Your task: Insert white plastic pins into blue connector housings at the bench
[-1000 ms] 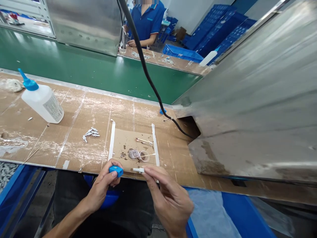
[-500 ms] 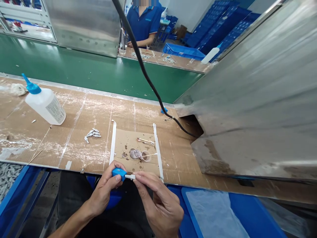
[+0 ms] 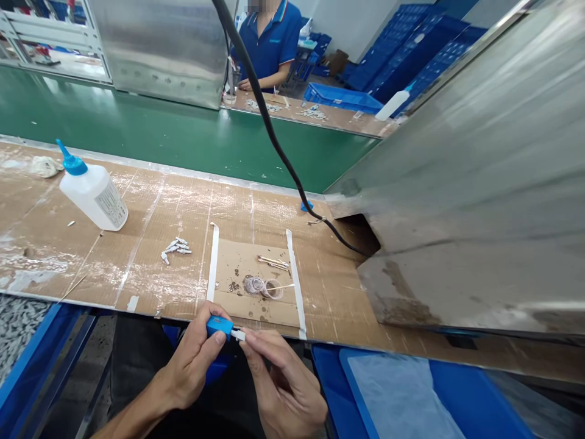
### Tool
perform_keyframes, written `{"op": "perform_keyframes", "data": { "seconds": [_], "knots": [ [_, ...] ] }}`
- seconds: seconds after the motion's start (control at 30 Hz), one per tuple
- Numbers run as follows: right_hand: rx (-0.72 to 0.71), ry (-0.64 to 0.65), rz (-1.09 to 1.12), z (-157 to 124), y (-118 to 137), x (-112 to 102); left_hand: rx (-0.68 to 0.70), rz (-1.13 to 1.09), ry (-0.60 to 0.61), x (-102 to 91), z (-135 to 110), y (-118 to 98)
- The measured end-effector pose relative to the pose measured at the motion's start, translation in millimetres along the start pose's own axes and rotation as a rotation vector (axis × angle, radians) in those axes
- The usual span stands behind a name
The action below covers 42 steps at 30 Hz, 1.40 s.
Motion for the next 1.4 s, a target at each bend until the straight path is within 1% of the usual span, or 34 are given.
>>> {"op": "perform_keyframes", "data": {
  "seconds": [0.17, 0.23, 0.33, 0.47, 0.5, 0.57, 0.67, 0.73, 0.8, 0.83, 0.9, 0.97, 1.0, 1.07, 1.13, 1.23, 1.27, 1.3, 1.4],
  "knots": [
    [-0.009, 0.021, 0.064, -7.3, 5.1, 1.6, 0.032, 0.086, 0.074, -6.9, -7.8, -4.1],
    [-0.008, 0.065, 0.075, -8.0, 7.1, 0.3, 0.072, 0.111, 0.094, -9.2, -11.2, -6.7],
    [-0.013, 0.165, 0.027, -5.4, 10.3, -3.3, 0.125, 0.223, 0.073, -14.0, -16.6, -12.0],
    [0.007, 0.25, -0.035, 0.2, 14.0, -8.1, 0.06, 0.335, 0.108, -16.0, -21.4, -14.1],
    [0.043, 0.259, -0.041, 0.7, 13.3, -8.3, 0.038, 0.349, 0.114, -16.0, -21.9, -13.8],
    [0.16, 0.262, -0.027, -0.6, 9.0, -7.8, 0.017, 0.374, 0.104, -16.1, -22.2, -13.6],
    [0.332, 0.247, 0.065, -6.9, 1.1, -5.7, 0.047, 0.377, 0.086, -14.4, -21.9, -17.2],
    [0.368, 0.25, 0.101, -9.9, -1.4, -4.8, 0.043, 0.363, 0.092, -12.7, -21.6, -20.9],
    [0.32, 0.27, 0.072, -9.4, -0.4, -5.4, -0.022, 0.322, 0.109, -11.3, -20.9, -22.5],
    [0.247, 0.284, 0.031, -7.8, 2.1, -6.2, -0.069, 0.282, 0.113, -10.7, -20.5, -22.2],
    [0.024, 0.295, -0.091, -3.3, 10.5, -8.9, -0.162, 0.139, 0.116, -8.8, -19.4, -19.1],
    [-0.203, 0.3, -0.209, -0.4, 18.3, -11.8, -0.234, -0.056, 0.125, -5.2, -18.5, -13.5],
    [-0.291, 0.315, -0.251, 0.4, 20.8, -12.6, -0.263, -0.156, 0.14, -2.5, -18.3, -10.5],
    [-0.399, 0.369, -0.311, 1.1, 22.7, -13.0, -0.305, -0.315, 0.179, 3.0, -19.2, -6.0],
    [-0.438, 0.411, -0.332, 1.7, 23.2, -13.1, -0.304, -0.327, 0.179, 4.8, -20.7, -4.9],
    [-0.389, 0.385, -0.289, 3.9, 24.6, -14.6, -0.239, -0.154, 0.09, 0.8, -22.4, -6.8],
    [-0.377, 0.373, -0.275, 4.1, 25.8, -14.4, -0.227, -0.153, 0.08, 0.5, -22.8, -6.6],
    [-0.373, 0.37, -0.27, 3.7, 27.1, -13.7, -0.228, -0.208, 0.095, 1.7, -22.9, -5.5],
    [-0.372, 0.393, -0.281, 0.9, 29.2, -10.5, -0.283, -0.477, 0.193, 7.2, -22.5, -0.2]
  ]
}}
Point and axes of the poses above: each hand's wrist, its own z-axis towards the middle knuckle, its own x-axis out of the palm, y = z × x, the point moved 5 cm from there along z, towards the middle knuckle, and after that the axes turned 1 degree about x, right-handed, at the moved point
